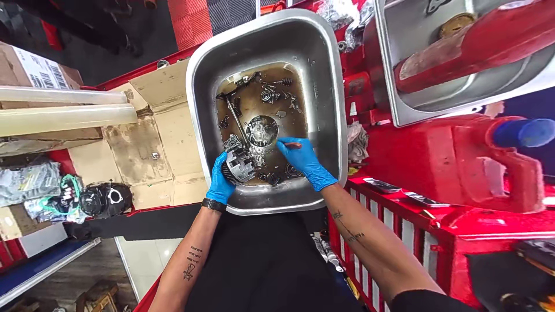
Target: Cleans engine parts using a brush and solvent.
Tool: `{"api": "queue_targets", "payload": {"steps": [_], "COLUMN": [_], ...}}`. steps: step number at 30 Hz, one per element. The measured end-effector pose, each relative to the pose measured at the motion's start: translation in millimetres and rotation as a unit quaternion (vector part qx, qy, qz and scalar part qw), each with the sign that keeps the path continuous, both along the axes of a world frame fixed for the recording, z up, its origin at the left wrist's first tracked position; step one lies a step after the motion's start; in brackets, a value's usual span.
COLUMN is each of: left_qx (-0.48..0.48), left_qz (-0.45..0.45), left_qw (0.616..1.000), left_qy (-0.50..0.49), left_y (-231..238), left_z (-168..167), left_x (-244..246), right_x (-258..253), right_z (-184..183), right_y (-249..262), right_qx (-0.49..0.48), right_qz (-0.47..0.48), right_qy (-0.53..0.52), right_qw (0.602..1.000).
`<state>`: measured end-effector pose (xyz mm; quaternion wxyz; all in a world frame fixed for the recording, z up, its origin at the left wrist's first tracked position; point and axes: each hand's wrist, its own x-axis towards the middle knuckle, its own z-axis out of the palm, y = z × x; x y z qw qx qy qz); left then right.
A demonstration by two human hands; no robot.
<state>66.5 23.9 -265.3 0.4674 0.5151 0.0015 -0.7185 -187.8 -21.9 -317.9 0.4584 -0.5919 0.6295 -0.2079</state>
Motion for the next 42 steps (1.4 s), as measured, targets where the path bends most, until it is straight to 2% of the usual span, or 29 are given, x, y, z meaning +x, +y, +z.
{"api": "queue_targets", "payload": {"steps": [3,5,7,9,12,15,18,21,22,24,26,29,31,32,34,36,37,40,42], "left_qx": [-0.013,-0.015,-0.025,-0.034,-0.028,-0.012,-0.002,-0.008,-0.008,-0.004,-0.011,-0.009,-0.016,-0.023,-0.028,-0.024,-0.012,0.062,0.097], "left_qz": [-0.012,-0.021,-0.042,-0.056,-0.05,-0.052,-0.055,-0.049,-0.047,-0.049,-0.056,-0.035,-0.041,-0.045,-0.054,-0.07,-0.078,-0.113,-0.118], "left_qw": [1.0,0.999,0.999,0.998,0.998,0.998,0.998,0.999,0.999,0.999,0.998,0.999,0.999,0.999,0.998,0.997,0.997,0.992,0.988], "left_qy": [0.025,0.027,0.004,-0.018,-0.025,-0.035,-0.035,-0.011,-0.005,-0.005,0.005,0.009,-0.007,-0.017,-0.033,-0.027,-0.014,-0.015,-0.013], "left_y": [4,7,8,5,11,10,14,14,12,16,15,12,15,10,4,-1,-2,-11,-13], "left_z": [-1,-4,-9,-15,-18,-16,-15,-12,-10,-7,-7,-3,-1,-1,-1,-1,-2,1,3], "left_x": [9,11,9,6,3,5,9,8,9,10,11,16,18,17,17,16,15,10,8], "right_x": [27,53,66,66,73,64,74,65,63,68,62,26,11,8,12,31,42,46,45], "right_z": [42,53,33,23,31,22,38,26,29,44,40,11,2,5,22,36,37,24,29], "right_y": [9,18,21,16,23,17,27,19,16,21,19,-1,1,1,6,16,21,17,16], "right_qx": [0.117,0.077,-0.054,-0.108,-0.033,-0.065,-0.019,-0.034,-0.009,0.048,0.013,-0.126,-0.096,-0.063,-0.017,-0.025,-0.043,-0.114,-0.111], "right_qz": [-0.034,-0.01,0.032,0.017,0.037,0.019,0.033,-0.012,-0.028,0.019,0.049,0.033,0.079,0.107,0.117,0.127,0.148,0.162,0.172], "right_qy": [-0.174,-0.218,-0.156,-0.118,-0.15,-0.084,-0.148,-0.101,-0.117,-0.171,-0.124,0.036,0.075,0.058,-0.06,-0.204,-0.233,-0.159,-0.164], "right_qw": [0.977,0.973,0.986,0.987,0.987,0.994,0.988,0.994,0.993,0.984,0.991,0.991,0.989,0.991,0.991,0.97,0.96,0.967,0.965]}}
